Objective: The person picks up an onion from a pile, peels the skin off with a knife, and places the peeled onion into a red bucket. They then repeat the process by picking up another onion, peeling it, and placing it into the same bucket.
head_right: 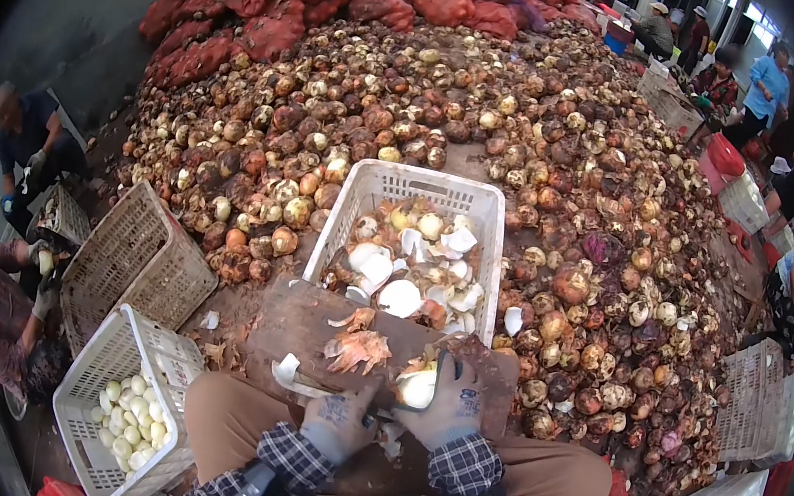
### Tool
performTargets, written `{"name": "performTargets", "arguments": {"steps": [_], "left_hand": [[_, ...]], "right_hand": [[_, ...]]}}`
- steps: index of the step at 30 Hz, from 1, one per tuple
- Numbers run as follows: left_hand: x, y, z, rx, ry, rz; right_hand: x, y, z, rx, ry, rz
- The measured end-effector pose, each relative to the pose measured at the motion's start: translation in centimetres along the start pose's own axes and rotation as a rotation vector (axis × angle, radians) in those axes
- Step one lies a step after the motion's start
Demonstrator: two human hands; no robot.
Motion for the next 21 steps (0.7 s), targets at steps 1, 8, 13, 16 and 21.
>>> {"name": "performTargets", "arguments": {"steps": [1, 8, 13, 16, 21], "left_hand": [[-0.2, -0.3, 0.4, 0.028, 0.036, -0.027], [-1.5, -1.9, 0.8, 0.071, 0.060, 0.062], [-3.5, -2.3, -0.2, 0.065, 0.062, 0.147], [-3.3, -3.6, 0.6, 0.088, 0.020, 0.088], [-4.3, -5.2, 0.6, 0.052, 0.018, 0.165]], "right_hand": [[-0.1, -0.1, 0.0, -0.012, 0.001, -0.003], [-0.2, -1.0, -0.5, -0.081, -0.032, 0.066], [-0.4, -1.9, -0.9, -0.167, -0.012, 0.130], [-0.5, -2.4, -0.7, -0.199, 0.076, 0.168], [-0.4, -2.7, -1.2, -0.218, 0.027, 0.169]]}}
Point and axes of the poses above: each hand's wrist, its own y-axis away from the middle knuckle, its own x-axis out of the palm, z = x × y, the point moved 8 cm from there along -y, towards the middle knuckle, and after that the axes turned 4 degrees about y, right-handed, at the moved point
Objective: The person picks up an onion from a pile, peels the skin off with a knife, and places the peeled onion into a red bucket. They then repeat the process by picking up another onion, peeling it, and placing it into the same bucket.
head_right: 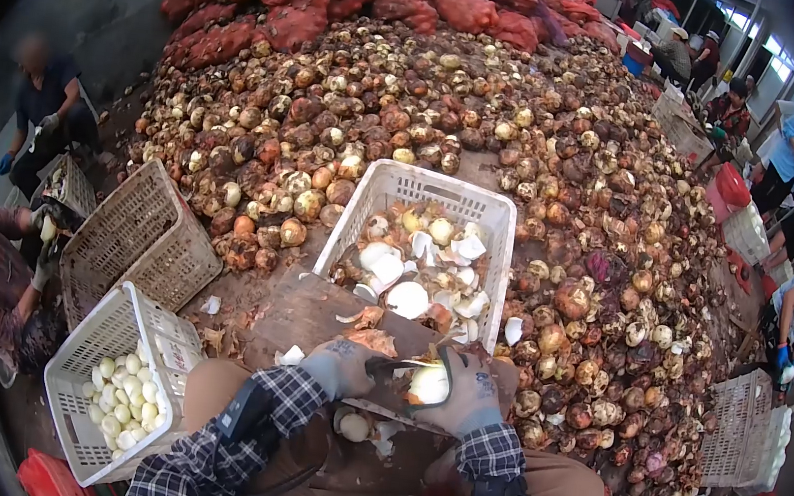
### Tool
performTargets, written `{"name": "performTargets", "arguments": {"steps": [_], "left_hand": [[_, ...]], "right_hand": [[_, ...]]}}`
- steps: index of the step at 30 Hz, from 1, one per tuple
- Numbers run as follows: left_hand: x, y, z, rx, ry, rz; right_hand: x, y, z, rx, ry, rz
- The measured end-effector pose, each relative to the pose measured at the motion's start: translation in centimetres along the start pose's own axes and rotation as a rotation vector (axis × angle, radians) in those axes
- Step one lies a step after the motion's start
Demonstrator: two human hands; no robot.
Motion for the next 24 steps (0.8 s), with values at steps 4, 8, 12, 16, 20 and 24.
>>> {"name": "performTargets", "arguments": {"steps": [4, 8, 12, 16, 20, 24], "left_hand": [[-0.8, -0.4, -0.3, 0.178, 0.019, -0.009], [-0.2, 1.0, -1.5, 0.173, 0.040, -0.112], [1.3, 4.3, -2.7, 0.160, 0.092, -0.210], [2.2, 4.5, -2.6, 0.162, 0.069, -0.332], [1.3, 4.2, -2.0, 0.149, 0.077, -0.346], [0.8, 1.6, 1.5, 0.160, 0.489, -0.328]], "right_hand": [[-1.1, -0.7, 0.1, -0.036, -0.148, 0.012], [0.1, -0.6, -2.8, 0.092, -0.618, -0.063], [0.4, -0.4, -4.1, 0.147, -1.076, -0.152], [-1.3, 0.5, -1.8, 0.161, -1.418, -0.187], [-2.0, 0.7, -0.4, 0.094, -1.498, -0.135], [-0.8, 1.6, -0.4, 0.068, -1.552, -0.052]]}}
Point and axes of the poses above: each hand's wrist, its own y-axis away from the middle knuckle, its own x-axis out of the palm, z = x × y, the point moved 8 cm from there along -y, towards the middle knuckle, and after that the axes turned 4 degrees about y, right-handed, at the moved point
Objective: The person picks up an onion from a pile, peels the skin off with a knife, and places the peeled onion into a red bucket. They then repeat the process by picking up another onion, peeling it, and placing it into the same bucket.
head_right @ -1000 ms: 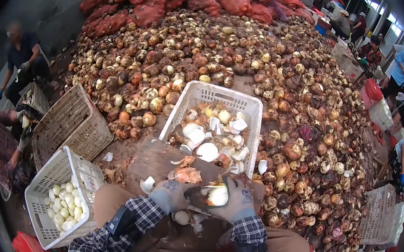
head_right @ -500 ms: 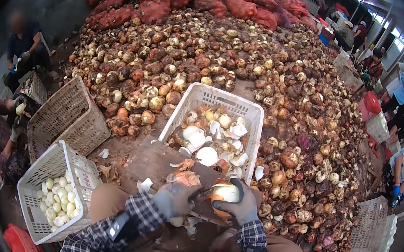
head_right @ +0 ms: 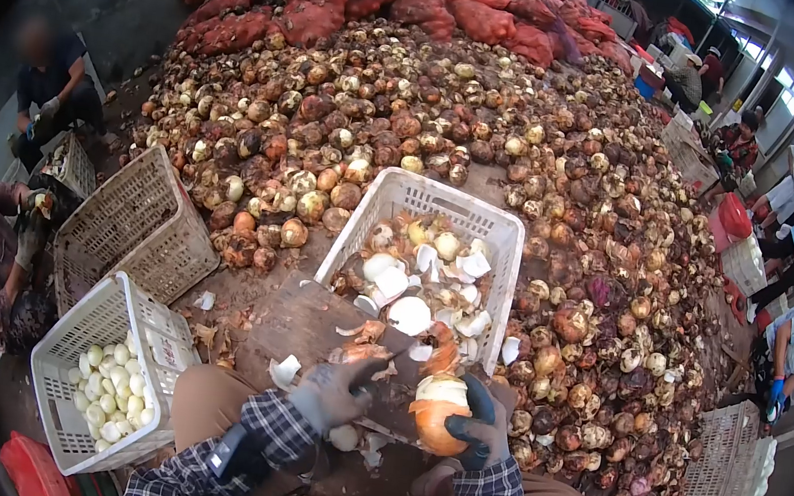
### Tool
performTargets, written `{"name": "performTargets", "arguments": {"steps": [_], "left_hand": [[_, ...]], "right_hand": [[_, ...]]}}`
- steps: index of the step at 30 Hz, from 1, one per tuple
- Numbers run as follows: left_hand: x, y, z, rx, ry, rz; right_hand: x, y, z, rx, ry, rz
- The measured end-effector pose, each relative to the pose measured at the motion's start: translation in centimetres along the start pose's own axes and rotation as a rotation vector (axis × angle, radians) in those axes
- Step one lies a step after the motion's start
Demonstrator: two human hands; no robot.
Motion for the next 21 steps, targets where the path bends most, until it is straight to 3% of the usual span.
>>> {"name": "performTargets", "arguments": {"steps": [2, 3, 6, 10, 11, 14, 15, 18, 21], "left_hand": [[-0.1, -0.9, 2.2, 0.090, 0.407, -0.108], [-2.0, 0.5, -2.3, 0.069, 0.544, -0.032], [-2.8, 1.7, -6.6, 0.315, 0.234, -0.086], [0.5, 0.2, -3.8, 0.217, 0.476, 0.042], [0.0, 0.3, -3.8, 0.309, 0.409, -0.060], [-0.6, 0.1, -3.4, 0.096, 0.635, -0.091], [-0.3, 0.1, -2.7, 0.092, 0.846, -0.165], [-2.0, 1.2, -3.0, 0.266, 0.568, -0.373], [-4.0, 2.7, -5.2, 0.409, 0.263, -0.458]], "right_hand": [[-0.6, -0.2, -1.3, 0.060, -0.157, 0.086], [0.1, -0.1, -1.3, 0.109, -0.237, 0.146], [0.9, 0.4, -1.3, 0.181, -0.193, 0.111], [1.4, 0.5, -2.0, 0.233, -0.128, 0.127], [1.7, 0.5, -1.7, 0.235, -0.090, 0.175], [2.3, 0.3, -1.8, 0.234, -0.049, 0.170], [3.1, 0.0, -1.2, 0.225, -0.059, 0.189], [3.0, -0.6, -0.9, 0.070, -0.116, 0.090], [4.0, 0.6, -0.8, 0.031, -0.056, -0.077]]}}
Point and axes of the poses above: each hand's wrist, its own y-axis away from the middle knuckle, its own x-axis out of the palm, z = x × y, the point moved 8 cm from there along -y, towards the middle knuckle, and after that the axes turned 4 degrees about y, right-handed, at the moved point
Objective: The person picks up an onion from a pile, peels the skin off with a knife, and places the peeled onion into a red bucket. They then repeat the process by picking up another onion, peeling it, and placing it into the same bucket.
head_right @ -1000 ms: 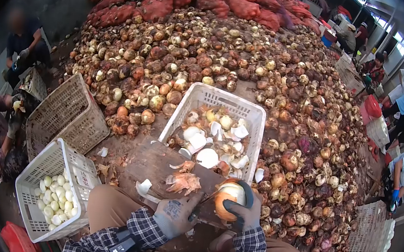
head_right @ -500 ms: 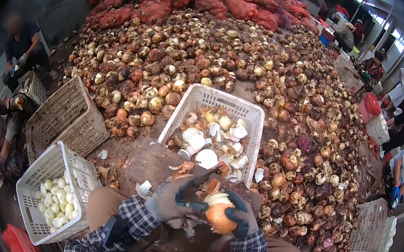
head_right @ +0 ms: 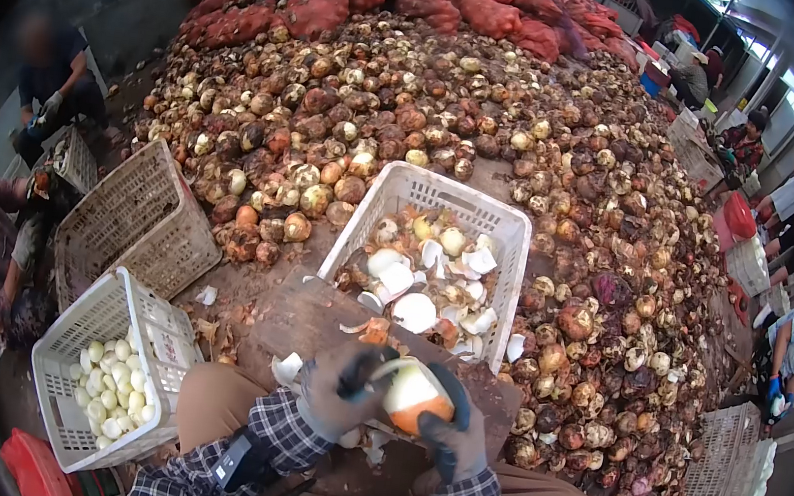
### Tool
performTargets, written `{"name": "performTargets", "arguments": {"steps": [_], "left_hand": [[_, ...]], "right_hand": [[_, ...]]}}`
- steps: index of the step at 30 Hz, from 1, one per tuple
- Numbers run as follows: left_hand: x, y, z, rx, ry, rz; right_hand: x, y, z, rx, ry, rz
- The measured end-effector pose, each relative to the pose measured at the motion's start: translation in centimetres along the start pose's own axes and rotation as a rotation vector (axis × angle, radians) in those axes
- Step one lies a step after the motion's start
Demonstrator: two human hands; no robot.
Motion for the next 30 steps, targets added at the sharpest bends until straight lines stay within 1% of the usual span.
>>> {"name": "performTargets", "arguments": {"steps": [3, 4, 7, 10, 13, 14, 17, 18, 19, 21, 22, 23, 25, 26, 28, 30], "left_hand": [[1.7, 0.7, -3.5, 0.351, -0.370, 0.076], [1.9, 0.8, -3.6, 0.350, -0.399, 0.103], [2.2, 1.2, -3.2, 0.449, -0.500, 0.042], [0.4, -1.4, -1.1, 0.264, -0.442, -0.092], [-0.8, -2.8, 1.7, 0.018, -0.339, -0.195], [-0.9, -2.8, 2.9, -0.005, -0.380, -0.209], [-0.6, -2.8, 6.9, -0.176, -0.014, -0.220], [-0.6, -2.9, 6.6, -0.241, 0.032, -0.178], [-0.3, -2.6, 7.2, -0.319, 0.200, -0.166], [0.5, -1.5, 8.2, -0.470, 0.536, -0.143], [1.5, -0.3, 7.4, -0.629, 0.712, -0.055], [2.7, 0.7, 7.7, -0.651, 0.841, -0.021], [5.6, 2.3, 8.0, -0.690, 1.100, 0.046], [6.0, 2.4, 7.9, -0.715, 1.173, 0.070], [6.6, 2.7, 6.8, -0.765, 1.326, 0.114], [6.0, 2.3, 8.2, -0.701, 1.220, 0.042]], "right_hand": [[-0.6, -0.2, -1.2, 0.070, -0.075, -0.021], [-0.8, -0.2, -1.6, 0.092, -0.103, -0.029], [-1.5, 0.0, -2.4, 0.144, -0.017, -0.038], [-0.8, 0.1, -1.3, 0.081, 0.063, -0.036], [-1.0, 0.4, -1.5, 0.056, 0.025, 0.004], [-1.1, 0.4, -1.6, 0.042, -0.026, 0.021], [-1.3, 0.3, -1.3, 0.005, -0.158, 0.089], [-1.3, 0.1, -0.9, -0.007, -0.189, 0.124], [-1.1, 0.1, -0.5, -0.020, -0.219, 0.160], [-1.2, 0.2, -0.1, -0.029, -0.198, 0.144], [-1.2, 0.2, 0.1, -0.026, -0.180, 0.135], [-1.1, 0.3, 0.4, -0.021, -0.162, 0.129], [-0.6, 0.5, 1.8, -0.118, 0.090, 0.179], [-0.2, 0.6, 2.5, -0.163, 0.218, 0.205], [1.1, 1.2, 3.4, -0.189, 0.296, 0.201], [0.9, 1.0, 2.7, -0.210, 0.414, 0.169]]}}
Point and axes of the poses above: each hand's wrist, its own y-axis away from the middle knuckle, its own x-axis out of the palm, z = x × y, the point moved 8 cm from there along -y, towards the middle knuckle, and after that the axes turned 4 degrees about y, right-handed, at the moved point
